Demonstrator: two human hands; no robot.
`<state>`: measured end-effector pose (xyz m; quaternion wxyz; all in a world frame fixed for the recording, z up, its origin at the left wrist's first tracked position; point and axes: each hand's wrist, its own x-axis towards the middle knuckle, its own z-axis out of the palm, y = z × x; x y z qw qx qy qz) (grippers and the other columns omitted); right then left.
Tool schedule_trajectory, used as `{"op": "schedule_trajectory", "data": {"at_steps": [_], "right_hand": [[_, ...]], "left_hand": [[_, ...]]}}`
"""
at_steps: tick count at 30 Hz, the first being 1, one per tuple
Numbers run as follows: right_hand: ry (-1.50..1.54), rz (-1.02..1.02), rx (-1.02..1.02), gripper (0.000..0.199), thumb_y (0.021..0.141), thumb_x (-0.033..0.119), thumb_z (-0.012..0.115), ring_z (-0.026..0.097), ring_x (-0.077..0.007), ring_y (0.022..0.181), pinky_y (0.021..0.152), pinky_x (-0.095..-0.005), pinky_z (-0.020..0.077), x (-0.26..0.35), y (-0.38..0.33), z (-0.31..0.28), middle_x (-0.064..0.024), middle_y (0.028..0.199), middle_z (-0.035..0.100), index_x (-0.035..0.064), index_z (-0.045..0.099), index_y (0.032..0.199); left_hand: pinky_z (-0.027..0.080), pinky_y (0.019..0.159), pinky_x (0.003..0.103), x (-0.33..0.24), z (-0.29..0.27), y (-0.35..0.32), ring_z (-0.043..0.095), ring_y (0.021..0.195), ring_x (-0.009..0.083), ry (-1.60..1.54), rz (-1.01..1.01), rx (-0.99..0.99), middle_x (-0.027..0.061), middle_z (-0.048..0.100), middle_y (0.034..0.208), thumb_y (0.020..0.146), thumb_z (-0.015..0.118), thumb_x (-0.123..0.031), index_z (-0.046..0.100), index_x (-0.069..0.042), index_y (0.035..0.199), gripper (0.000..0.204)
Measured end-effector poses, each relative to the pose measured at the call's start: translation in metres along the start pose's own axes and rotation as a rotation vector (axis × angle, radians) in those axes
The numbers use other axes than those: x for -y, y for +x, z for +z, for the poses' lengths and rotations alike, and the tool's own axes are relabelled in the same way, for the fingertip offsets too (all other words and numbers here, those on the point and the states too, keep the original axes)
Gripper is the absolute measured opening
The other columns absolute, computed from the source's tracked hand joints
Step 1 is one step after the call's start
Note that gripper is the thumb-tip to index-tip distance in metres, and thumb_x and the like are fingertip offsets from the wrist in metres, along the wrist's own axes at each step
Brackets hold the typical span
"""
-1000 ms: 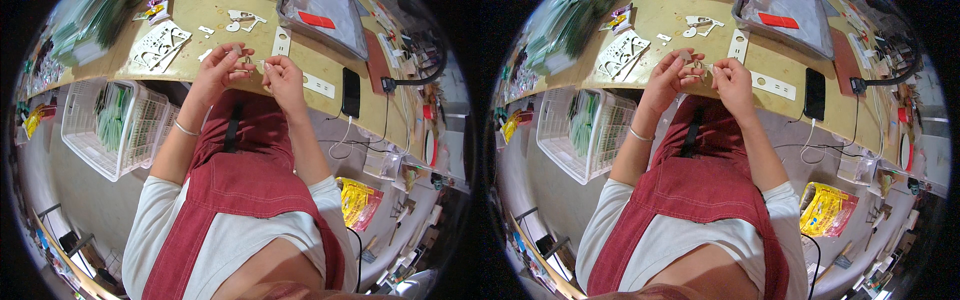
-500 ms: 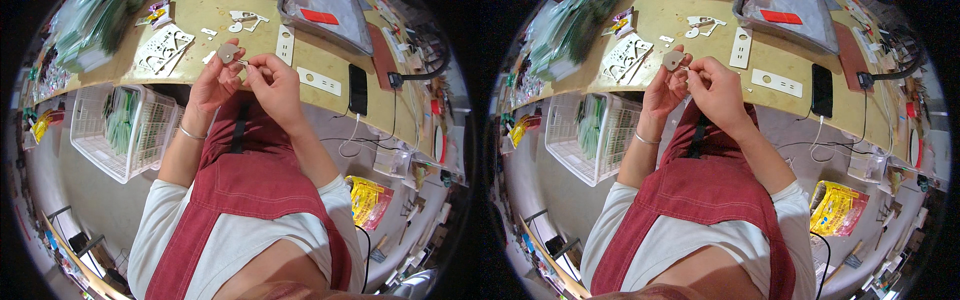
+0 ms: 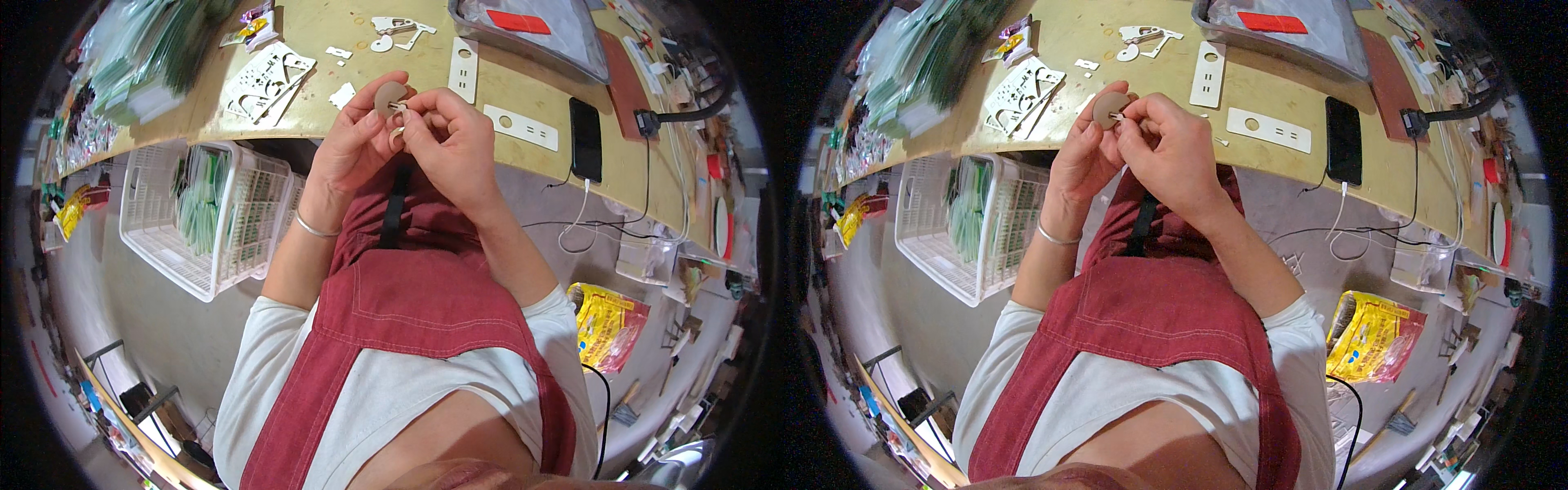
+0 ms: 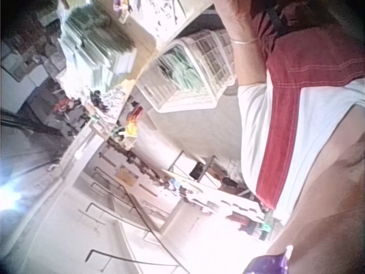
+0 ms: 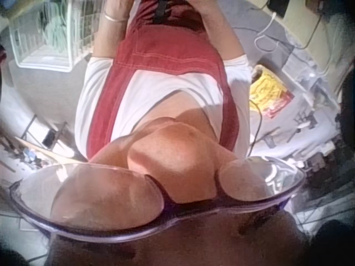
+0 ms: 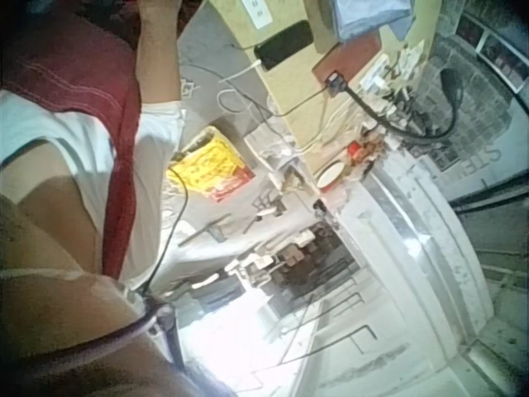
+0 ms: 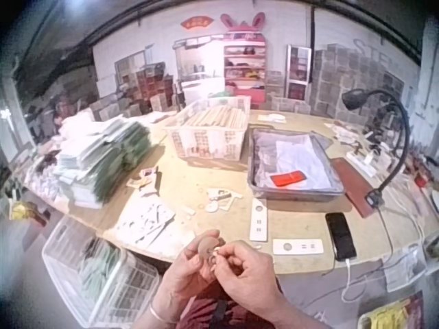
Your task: The person removes small white plastic pieces from a sprue and assembles them by hand. They connect a circular piece with a small rod and then attach another small component to form a subassembly on the workbench.
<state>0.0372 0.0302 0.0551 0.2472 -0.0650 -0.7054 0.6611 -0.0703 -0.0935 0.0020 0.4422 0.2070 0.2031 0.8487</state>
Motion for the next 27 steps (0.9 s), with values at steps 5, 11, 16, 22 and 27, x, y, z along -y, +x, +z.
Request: {"op": "schedule_trajectory", "data": {"at_steps": [5,11,16,22,27], "right_hand": [[-0.114,-0.011,-0.016,0.010,0.093,0.005,0.067,0.068,-0.0094,0.069,0.062,-0.0277,0.0539,0.004,0.000,-0.003,-0.0106,0.075,0.072,-0.0039,0.064,0.097],[-0.152,-0.069,-0.002,0.009,0.092,0.005,0.066,0.068,-0.0129,0.066,0.061,-0.0294,0.0534,-0.002,-0.001,-0.006,-0.0133,0.075,0.071,-0.0027,0.064,0.097],[-0.127,-0.020,-0.015,0.011,0.092,0.006,0.067,0.068,-0.0186,0.063,0.058,-0.0322,0.0523,-0.003,-0.004,-0.008,-0.0148,0.077,0.070,-0.0011,0.062,0.099],[-0.481,-0.248,-0.166,0.011,0.091,0.008,0.070,0.070,-0.0290,0.064,0.058,-0.0380,0.0535,-0.013,-0.009,-0.016,-0.0137,0.078,0.070,0.0039,0.063,0.098],[-0.697,-0.492,-0.217,0.012,0.088,0.007,0.071,0.071,-0.0308,0.071,0.060,-0.0406,0.0544,-0.010,-0.011,-0.019,-0.0126,0.080,0.070,0.0065,0.063,0.096]], "left_hand": [[0.054,0.099,0.033,-0.002,0.004,0.000,0.063,0.117,0.0197,0.062,0.007,-0.019,0.0086,0.063,0.134,0.091,0.080,-0.014,0.049,-0.003,0.149,0.066],[0.053,0.098,0.031,-0.004,-0.003,0.000,0.063,0.116,0.0181,0.181,-0.009,0.019,0.0067,0.065,0.129,0.089,0.082,-0.015,0.055,-0.002,0.143,0.062],[0.051,0.100,0.032,0.005,0.009,0.002,0.063,0.117,0.0176,0.237,0.061,-0.013,0.0070,0.066,0.129,0.090,0.082,-0.016,0.056,-0.002,0.143,0.060],[0.050,0.103,0.033,0.005,0.038,-0.003,0.062,0.119,0.0182,0.706,0.266,-0.228,0.0103,0.065,0.133,0.099,0.071,-0.013,0.056,0.000,0.142,0.048],[0.055,0.087,0.025,0.013,0.049,-0.007,0.071,0.096,0.0116,1.030,0.410,-0.283,0.0069,0.074,0.107,0.097,0.072,-0.002,0.068,0.005,0.117,0.022]]}}
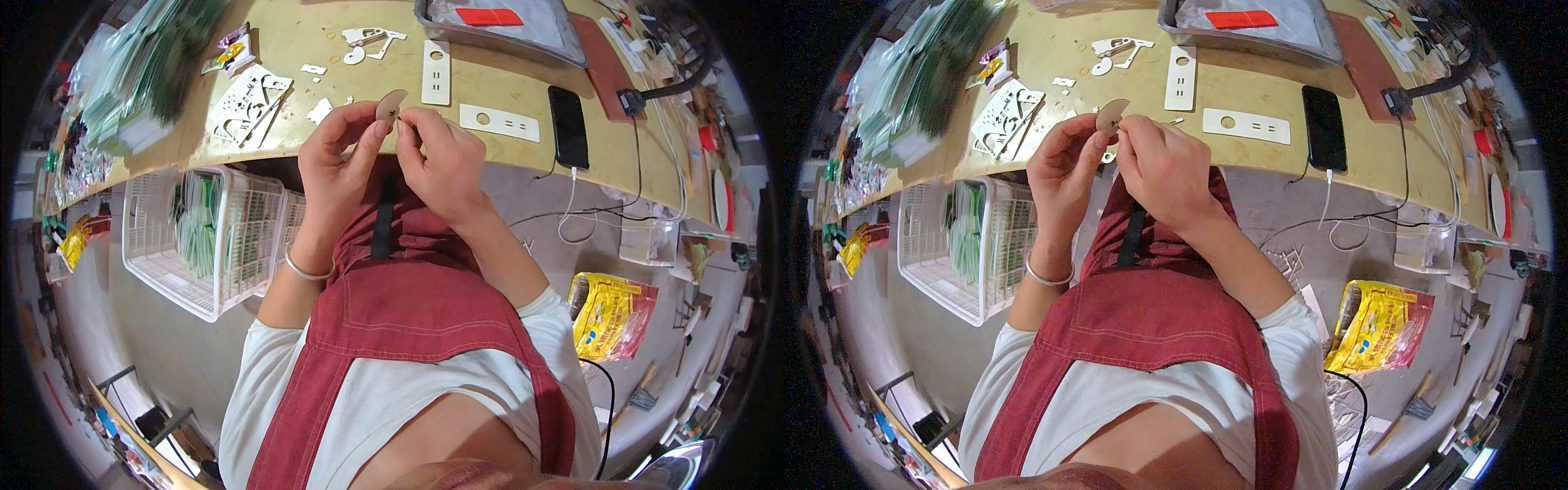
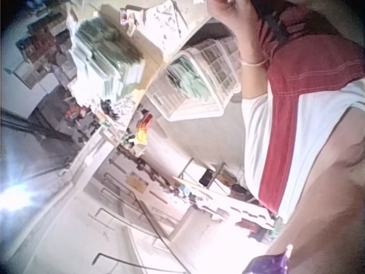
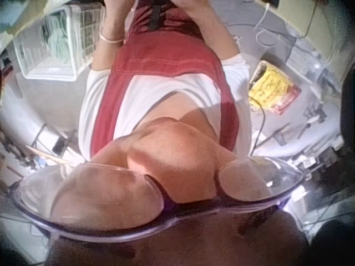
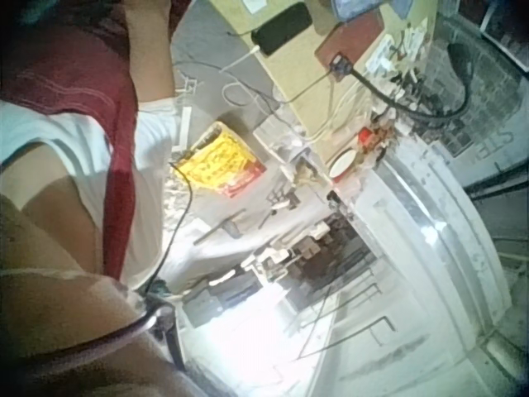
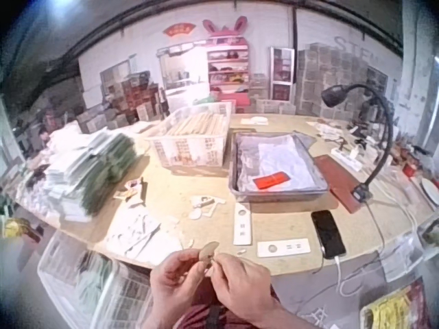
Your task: The person removes small white plastic pieces from a sprue and assembles them by hand. They connect a circular piece with a small rod and then attach another small component to form a subassembly on the workbench.
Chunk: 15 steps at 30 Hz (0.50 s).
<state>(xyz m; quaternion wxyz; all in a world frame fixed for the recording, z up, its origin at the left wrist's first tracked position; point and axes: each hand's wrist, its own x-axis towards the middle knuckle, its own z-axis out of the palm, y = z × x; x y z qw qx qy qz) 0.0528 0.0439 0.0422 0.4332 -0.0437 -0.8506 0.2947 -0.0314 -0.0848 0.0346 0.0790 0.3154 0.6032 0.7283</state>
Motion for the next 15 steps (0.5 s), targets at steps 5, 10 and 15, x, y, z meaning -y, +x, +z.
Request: {"op": "schedule_trajectory", "data": {"at_steps": [5,10,15], "right_hand": [[-0.048,-0.075,-0.003,0.013,0.087,0.005,0.071,0.070,-0.0313,0.075,0.062,-0.0408,0.0546,0.001,-0.003,-0.004,-0.0136,0.082,0.069,0.0036,0.062,0.096],[-0.055,-0.089,0.004,0.017,0.086,0.002,0.070,0.070,-0.0317,0.074,0.062,-0.0408,0.0550,0.002,-0.007,-0.004,-0.0141,0.081,0.068,0.0018,0.061,0.100],[-0.072,-0.087,-0.027,0.019,0.086,0.001,0.070,0.070,-0.0317,0.074,0.062,-0.0407,0.0553,0.001,-0.011,0.001,-0.0141,0.083,0.069,0.0022,0.061,0.102]], "left_hand": [[0.056,0.091,0.027,-0.009,0.002,-0.004,0.068,0.102,0.0134,0.251,0.048,0.044,0.0086,0.070,0.110,0.099,0.066,0.003,0.063,0.007,0.117,0.019],[0.055,0.077,0.030,-0.006,0.011,-0.004,0.069,0.084,0.0204,0.361,0.190,-0.014,0.0113,0.068,0.095,0.093,0.069,0.003,0.065,0.001,0.110,0.017],[0.054,0.073,0.034,-0.010,0.012,-0.007,0.067,0.081,0.0262,0.491,0.244,-0.003,0.0137,0.065,0.094,0.093,0.068,0.003,0.063,0.000,0.108,0.017]]}}
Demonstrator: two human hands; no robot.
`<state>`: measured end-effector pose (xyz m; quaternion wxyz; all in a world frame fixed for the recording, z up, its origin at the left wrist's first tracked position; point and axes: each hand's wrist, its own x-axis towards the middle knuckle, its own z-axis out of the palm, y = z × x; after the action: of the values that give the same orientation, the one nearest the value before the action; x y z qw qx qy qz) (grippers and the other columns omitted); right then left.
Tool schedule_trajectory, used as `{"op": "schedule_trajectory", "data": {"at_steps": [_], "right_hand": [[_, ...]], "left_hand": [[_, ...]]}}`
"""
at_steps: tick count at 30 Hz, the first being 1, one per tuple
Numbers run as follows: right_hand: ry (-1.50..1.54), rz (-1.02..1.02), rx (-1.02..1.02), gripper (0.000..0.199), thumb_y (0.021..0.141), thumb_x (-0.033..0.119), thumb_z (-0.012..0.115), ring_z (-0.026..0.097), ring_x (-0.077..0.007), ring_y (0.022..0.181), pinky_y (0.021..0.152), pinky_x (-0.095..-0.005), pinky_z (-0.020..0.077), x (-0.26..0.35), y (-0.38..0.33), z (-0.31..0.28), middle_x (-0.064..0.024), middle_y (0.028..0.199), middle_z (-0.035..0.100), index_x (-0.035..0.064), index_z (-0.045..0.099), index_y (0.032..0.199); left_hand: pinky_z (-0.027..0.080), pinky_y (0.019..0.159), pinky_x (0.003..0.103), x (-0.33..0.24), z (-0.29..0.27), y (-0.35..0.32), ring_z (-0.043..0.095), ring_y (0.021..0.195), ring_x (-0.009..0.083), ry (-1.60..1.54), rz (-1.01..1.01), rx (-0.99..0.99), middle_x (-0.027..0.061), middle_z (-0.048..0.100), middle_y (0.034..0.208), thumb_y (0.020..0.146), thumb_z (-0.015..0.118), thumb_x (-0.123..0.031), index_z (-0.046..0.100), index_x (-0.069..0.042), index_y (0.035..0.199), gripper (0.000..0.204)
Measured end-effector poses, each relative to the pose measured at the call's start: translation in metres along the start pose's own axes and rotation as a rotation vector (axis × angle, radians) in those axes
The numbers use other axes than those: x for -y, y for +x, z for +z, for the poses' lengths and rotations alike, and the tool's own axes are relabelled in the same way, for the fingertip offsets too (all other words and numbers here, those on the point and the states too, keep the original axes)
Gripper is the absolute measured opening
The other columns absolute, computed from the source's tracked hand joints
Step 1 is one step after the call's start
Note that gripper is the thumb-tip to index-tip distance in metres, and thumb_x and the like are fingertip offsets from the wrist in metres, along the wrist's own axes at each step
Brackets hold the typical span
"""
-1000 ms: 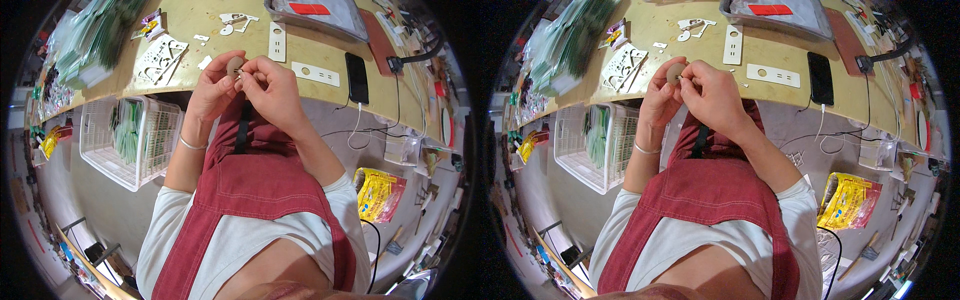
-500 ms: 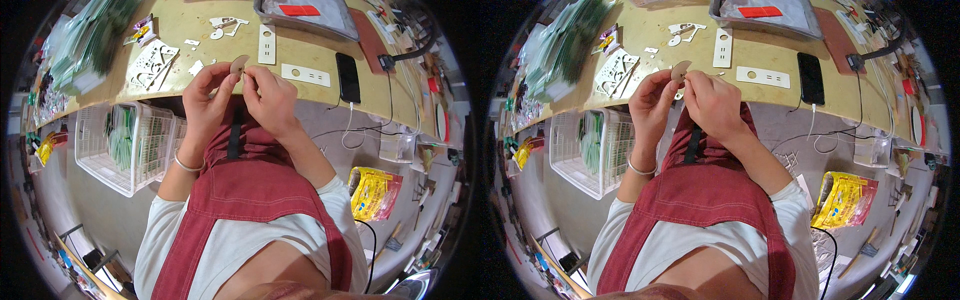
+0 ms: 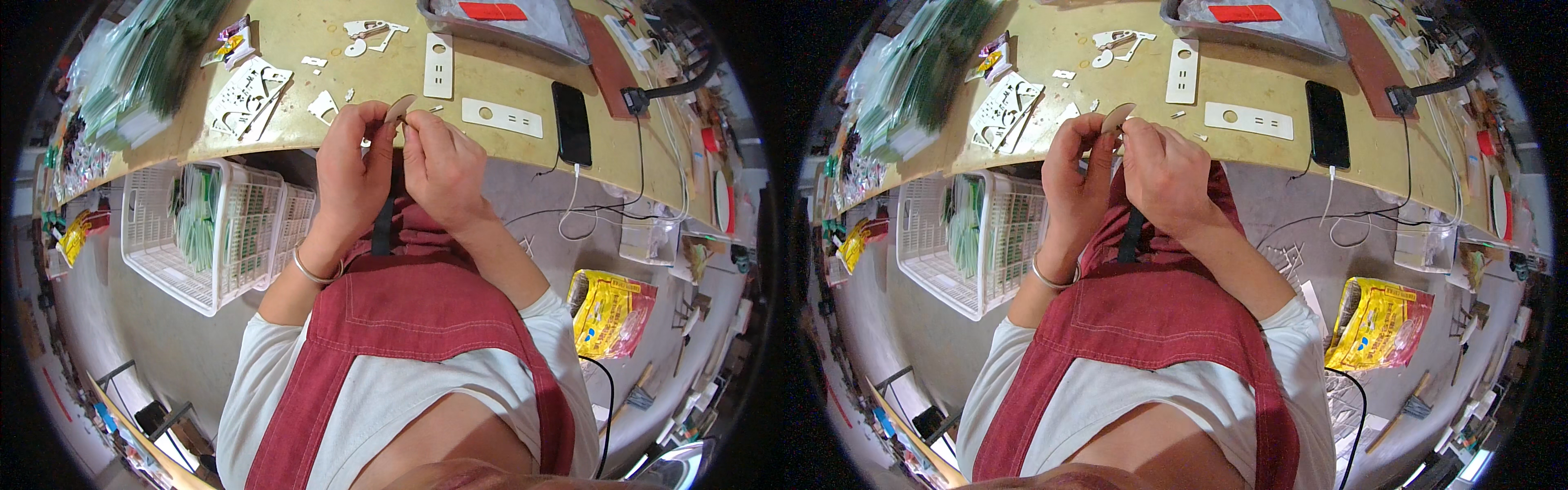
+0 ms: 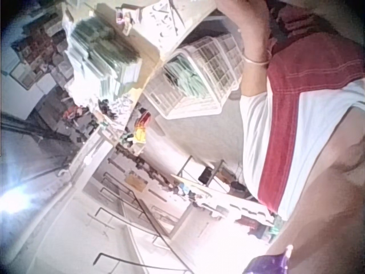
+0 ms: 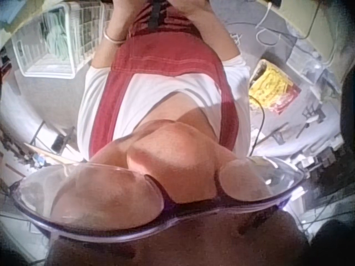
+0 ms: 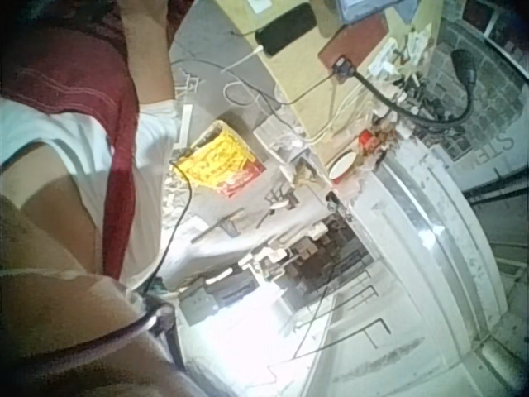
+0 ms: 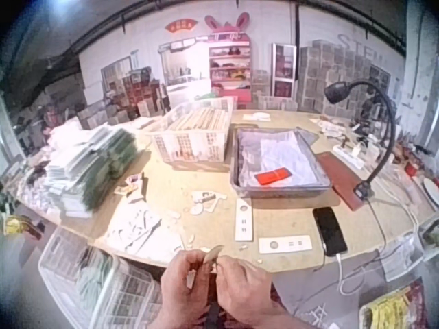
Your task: The person removes small white plastic pieces from a sprue and assembles them by hand. They connect a circular piece with a small rod and then attach another small component to form a subassembly on the workbench.
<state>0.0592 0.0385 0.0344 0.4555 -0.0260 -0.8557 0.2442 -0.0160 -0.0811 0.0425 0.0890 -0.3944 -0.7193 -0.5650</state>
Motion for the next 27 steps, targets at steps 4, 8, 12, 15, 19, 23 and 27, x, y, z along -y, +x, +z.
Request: {"op": "schedule_trajectory", "data": {"at_steps": [4,8,12,15,19,23,27], "right_hand": [[0.051,0.043,-0.012,0.014,0.091,0.001,0.068,0.069,-0.0338,0.071,0.062,-0.0404,0.0535,0.0025,-0.0030,0.0012,-0.0149,0.085,0.070,0.0021,0.065,0.105],[0.060,0.052,-0.025,0.013,0.092,0.000,0.067,0.069,-0.0336,0.071,0.062,-0.0407,0.0531,0.0022,-0.0046,0.0039,-0.0149,0.085,0.070,0.0023,0.065,0.105],[0.054,0.062,-0.011,0.016,0.090,0.001,0.068,0.069,-0.0342,0.073,0.062,-0.0421,0.0544,0.0014,-0.0071,0.0053,-0.0155,0.083,0.069,0.0028,0.063,0.105],[0.059,0.070,0.010,0.018,0.089,0.001,0.068,0.070,-0.0346,0.074,0.062,-0.0429,0.0551,-0.0008,-0.0066,0.0047,-0.0155,0.083,0.070,0.0034,0.061,0.105],[0.050,0.053,0.018,0.016,0.089,0.001,0.068,0.070,-0.0348,0.073,0.061,-0.0434,0.0546,-0.0012,-0.0049,0.0044,-0.0157,0.083,0.069,0.0035,0.061,0.104],[0.050,0.080,0.013,0.011,0.092,0.001,0.067,0.068,-0.0356,0.072,0.061,-0.0420,0.0527,0.0011,-0.0059,0.0073,-0.0164,0.083,0.068,0.0028,0.064,0.103],[0.063,0.101,0.010,0.013,0.091,0.002,0.067,0.070,-0.0356,0.076,0.063,-0.0427,0.0542,-0.0002,-0.0102,0.0087,-0.0157,0.085,0.070,0.0032,0.062,0.103]], "left_hand": [[0.053,0.070,0.036,-0.0054,0.0023,-0.0015,0.065,0.079,0.0290,0.054,0.032,-0.038,0.0146,0.063,0.092,0.092,0.067,0.004,0.062,0.000,0.108,0.017],[0.051,0.067,0.038,-0.0052,0.0035,-0.0037,0.063,0.076,0.0314,0.086,0.046,-0.047,0.0153,0.062,0.090,0.091,0.067,0.005,0.061,-0.001,0.107,0.018],[0.049,0.065,0.039,-0.0026,0.0044,-0.0032,0.061,0.075,0.0323,0.093,0.082,-0.062,0.0151,0.061,0.089,0.091,0.067,0.005,0.062,-0.001,0.107,0.017],[0.049,0.065,0.039,-0.0025,0.0044,-0.0031,0.061,0.074,0.0327,0.108,0.093,-0.069,0.0151,0.061,0.089,0.091,0.066,0.005,0.062,-0.001,0.106,0.017],[0.049,0.067,0.041,-0.0020,0.0041,-0.0034,0.061,0.076,0.0342,0.123,0.083,-0.064,0.0159,0.061,0.089,0.091,0.065,0.005,0.062,-0.001,0.106,0.017],[0.050,0.068,0.042,-0.0021,0.0063,-0.0050,0.062,0.079,0.0352,0.134,0.057,-0.071,0.0159,0.061,0.089,0.091,0.065,0.005,0.062,-0.001,0.106,0.017],[0.050,0.068,0.041,-0.0036,0.0073,-0.0078,0.062,0.078,0.0349,0.133,0.027,-0.074,0.0159,0.062,0.089,0.090,0.067,0.004,0.063,-0.001,0.106,0.017]]}}
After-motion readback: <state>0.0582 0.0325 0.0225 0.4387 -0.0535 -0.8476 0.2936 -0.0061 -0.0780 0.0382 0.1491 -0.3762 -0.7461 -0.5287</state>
